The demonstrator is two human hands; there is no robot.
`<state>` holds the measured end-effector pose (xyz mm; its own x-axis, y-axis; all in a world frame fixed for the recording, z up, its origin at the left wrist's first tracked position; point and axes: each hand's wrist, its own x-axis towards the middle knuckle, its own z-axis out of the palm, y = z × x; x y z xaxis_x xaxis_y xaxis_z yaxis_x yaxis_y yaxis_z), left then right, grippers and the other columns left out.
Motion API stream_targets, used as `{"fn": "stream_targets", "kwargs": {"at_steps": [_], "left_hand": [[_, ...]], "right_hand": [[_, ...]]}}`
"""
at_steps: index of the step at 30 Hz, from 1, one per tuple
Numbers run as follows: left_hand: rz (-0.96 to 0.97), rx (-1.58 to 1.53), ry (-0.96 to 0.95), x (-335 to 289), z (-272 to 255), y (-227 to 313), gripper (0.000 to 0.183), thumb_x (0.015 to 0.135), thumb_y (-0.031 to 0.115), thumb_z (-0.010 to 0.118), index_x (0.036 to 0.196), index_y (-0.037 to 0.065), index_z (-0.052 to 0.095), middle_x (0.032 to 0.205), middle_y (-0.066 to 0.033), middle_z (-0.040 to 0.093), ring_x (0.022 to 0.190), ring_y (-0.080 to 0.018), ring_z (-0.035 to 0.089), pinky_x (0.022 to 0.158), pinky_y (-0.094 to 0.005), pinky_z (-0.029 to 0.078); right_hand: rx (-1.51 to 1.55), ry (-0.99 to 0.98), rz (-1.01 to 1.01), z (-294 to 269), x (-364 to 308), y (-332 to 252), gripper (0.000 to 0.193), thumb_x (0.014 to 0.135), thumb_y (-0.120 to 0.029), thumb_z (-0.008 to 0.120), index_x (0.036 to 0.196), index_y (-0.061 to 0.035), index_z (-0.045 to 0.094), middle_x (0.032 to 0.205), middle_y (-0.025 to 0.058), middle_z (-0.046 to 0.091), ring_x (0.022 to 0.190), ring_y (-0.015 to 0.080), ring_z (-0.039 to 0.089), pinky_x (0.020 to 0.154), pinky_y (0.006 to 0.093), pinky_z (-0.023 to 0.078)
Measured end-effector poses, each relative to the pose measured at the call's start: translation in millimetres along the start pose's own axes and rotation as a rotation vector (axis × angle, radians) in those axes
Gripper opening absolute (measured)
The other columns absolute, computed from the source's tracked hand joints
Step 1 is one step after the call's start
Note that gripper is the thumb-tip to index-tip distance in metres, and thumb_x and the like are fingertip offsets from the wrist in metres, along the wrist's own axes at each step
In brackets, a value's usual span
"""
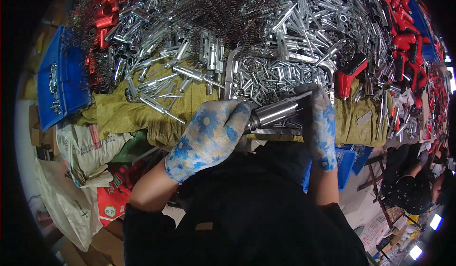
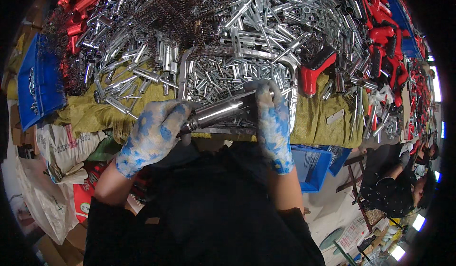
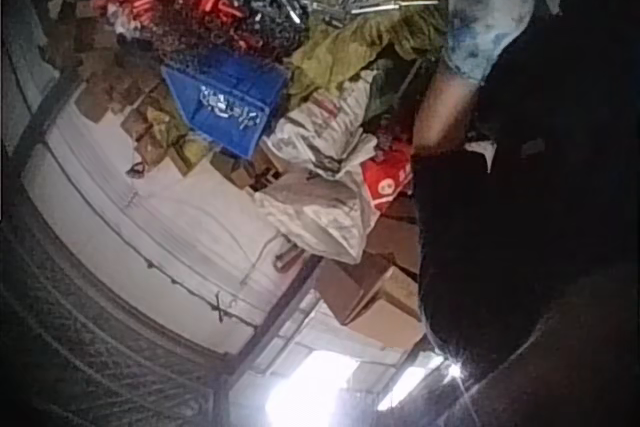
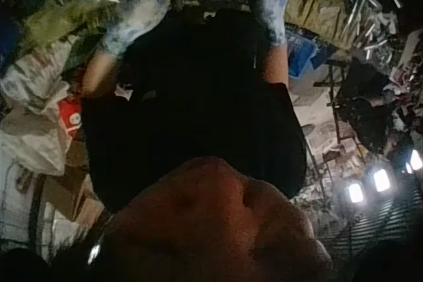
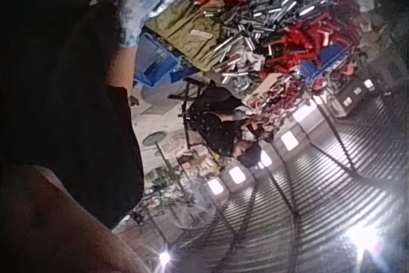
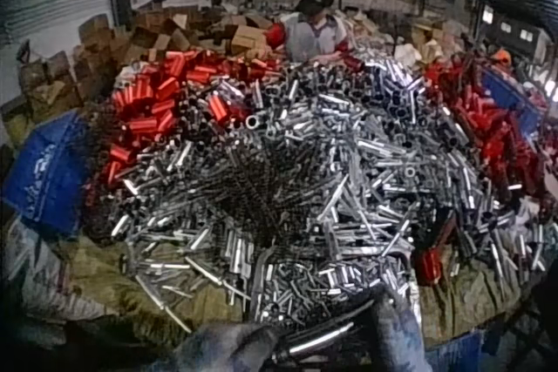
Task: Assembling small metal components and red plastic handles at a workshop workstation.
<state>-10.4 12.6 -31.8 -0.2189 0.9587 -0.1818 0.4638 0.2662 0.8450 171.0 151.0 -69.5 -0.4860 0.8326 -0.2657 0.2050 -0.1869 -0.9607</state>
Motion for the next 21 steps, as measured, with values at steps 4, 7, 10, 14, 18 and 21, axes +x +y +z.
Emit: {"fn": "stream_targets", "kwargs": {"at_steps": [4,7,10,14,18,21], "left_hand": [[0.260,0.172,0.074,1.0,9.0,-12.2,0.033,0.096,0.021,0.042,0.100,-0.001,0.066,0.067,-0.0115,0.063,0.056,-0.0196,0.061,0.061,-0.0315,0.049],[0.147,0.163,0.064,4.5,12.2,-13.4,0.033,0.096,0.022,0.044,0.108,-0.001,0.065,0.069,-0.0106,0.064,0.057,-0.0180,0.061,0.061,-0.0322,0.049],[0.548,0.627,0.230,3.9,8.5,-5.0,0.034,0.095,0.023,0.050,0.114,-0.001,0.063,0.075,-0.0086,0.067,0.060,-0.0140,0.063,0.061,-0.0306,0.050],[-0.345,-0.501,-0.232,-7.8,6.6,14.9,0.039,0.093,0.027,0.060,0.120,-0.001,0.060,0.078,-0.0023,0.063,0.058,-0.0084,0.057,0.056,-0.0255,0.049],[-0.313,-0.541,-0.194,-9.9,10.2,20.0,0.042,0.092,0.028,0.060,0.126,0.003,0.057,0.079,-0.0004,0.062,0.055,-0.0046,0.053,0.053,-0.0189,0.045],[-0.414,-0.724,-0.336,-7.3,9.9,13.8,0.046,0.090,0.023,0.059,0.131,0.004,0.053,0.081,0.0005,0.061,0.054,-0.0026,0.050,0.048,-0.0153,0.040]], "right_hand": [[0.111,-0.143,0.167,-10.0,-7.4,6.8,0.042,0.097,-0.041,0.052,0.115,-0.0038,0.053,0.082,0.0033,0.057,0.077,0.0101,0.059,0.063,0.0255,0.050],[-0.094,-0.122,-0.001,-5.6,-14.8,18.8,0.056,0.094,-0.037,0.057,0.131,0.0027,0.045,0.096,0.0095,0.062,0.087,0.0140,0.056,0.080,0.0290,0.046],[0.042,-0.063,-0.086,4.0,-21.5,26.2,0.054,0.093,-0.037,0.056,0.128,0.0033,0.046,0.099,0.0096,0.059,0.091,0.0153,0.054,0.080,0.0314,0.046],[0.104,-0.223,0.034,7.9,-24.4,17.2,0.045,0.093,-0.037,0.056,0.117,0.0006,0.049,0.096,0.0082,0.058,0.088,0.0140,0.054,0.078,0.0298,0.046],[0.184,-0.171,-0.021,10.2,-31.4,4.1,0.039,0.092,-0.038,0.057,0.105,-0.0022,0.050,0.089,0.0056,0.057,0.083,0.0135,0.053,0.074,0.0291,0.046],[0.194,-0.194,-0.015,8.7,-32.8,-0.1,0.040,0.091,-0.040,0.057,0.103,-0.0022,0.052,0.086,0.0051,0.057,0.082,0.0144,0.054,0.073,0.0295,0.045]]}}
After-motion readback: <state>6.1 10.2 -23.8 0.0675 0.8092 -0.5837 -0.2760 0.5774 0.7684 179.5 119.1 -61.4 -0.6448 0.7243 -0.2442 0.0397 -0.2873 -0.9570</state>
